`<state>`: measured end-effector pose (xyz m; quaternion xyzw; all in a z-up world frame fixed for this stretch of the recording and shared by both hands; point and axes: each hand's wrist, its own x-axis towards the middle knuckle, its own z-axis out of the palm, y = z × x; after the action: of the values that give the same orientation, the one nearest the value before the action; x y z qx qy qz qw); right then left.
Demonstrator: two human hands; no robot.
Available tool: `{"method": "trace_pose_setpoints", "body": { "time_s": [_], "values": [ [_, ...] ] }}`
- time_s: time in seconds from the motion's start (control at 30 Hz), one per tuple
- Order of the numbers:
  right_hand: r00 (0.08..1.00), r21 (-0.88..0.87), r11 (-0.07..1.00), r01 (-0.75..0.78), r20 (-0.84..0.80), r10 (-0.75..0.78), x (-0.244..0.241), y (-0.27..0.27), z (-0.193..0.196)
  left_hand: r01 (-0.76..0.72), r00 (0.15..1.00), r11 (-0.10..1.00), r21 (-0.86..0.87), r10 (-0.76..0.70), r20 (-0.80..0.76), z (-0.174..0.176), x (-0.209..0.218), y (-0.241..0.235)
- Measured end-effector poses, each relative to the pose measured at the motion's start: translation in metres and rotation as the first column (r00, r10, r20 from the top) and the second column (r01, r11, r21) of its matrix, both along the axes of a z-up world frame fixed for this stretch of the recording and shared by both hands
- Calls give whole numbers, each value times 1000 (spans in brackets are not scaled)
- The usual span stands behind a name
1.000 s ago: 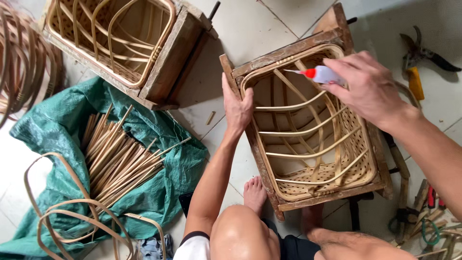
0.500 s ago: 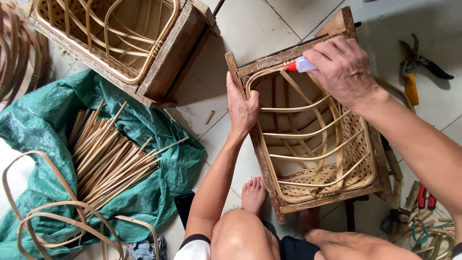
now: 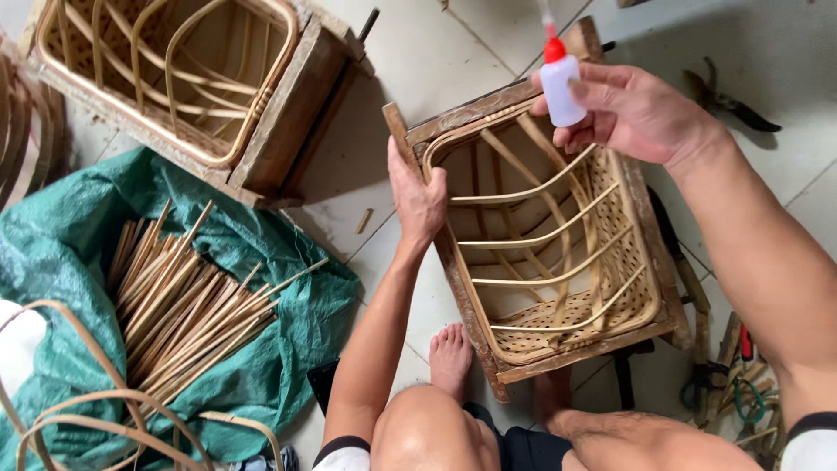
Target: The person inserts thin bamboo strips into a rectangular basket frame, tapping them into place with a hammer. They then apply glue along the basket's rim and edges to secure the strips. The person works on a single basket throughout the clip.
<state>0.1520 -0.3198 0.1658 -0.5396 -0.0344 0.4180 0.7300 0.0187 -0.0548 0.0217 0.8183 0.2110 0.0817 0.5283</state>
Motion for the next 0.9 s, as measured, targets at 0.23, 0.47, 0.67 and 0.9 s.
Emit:
{"method": "trace_pose_setpoints", "body": {
  "time_s": [0.23,0.47,0.67,0.9],
  "values": [
    [999,220,975,-33,-18,38,10,-3,11,7,1000,1000,6,-7,11,3,-1,2],
    [991,65,998,14,130,-23,-6,14,9,-5,1000,1000,-6,5,6,1,0,2],
    [626,-680,716,156,629,461,-28,24,0,-1,1000,1000,3,0,31,4,2,0],
    [141,-643,630,436,740,657,-36,21,-42,14,999,1000,-25,-13,39,4,1,1]
  ]
}}
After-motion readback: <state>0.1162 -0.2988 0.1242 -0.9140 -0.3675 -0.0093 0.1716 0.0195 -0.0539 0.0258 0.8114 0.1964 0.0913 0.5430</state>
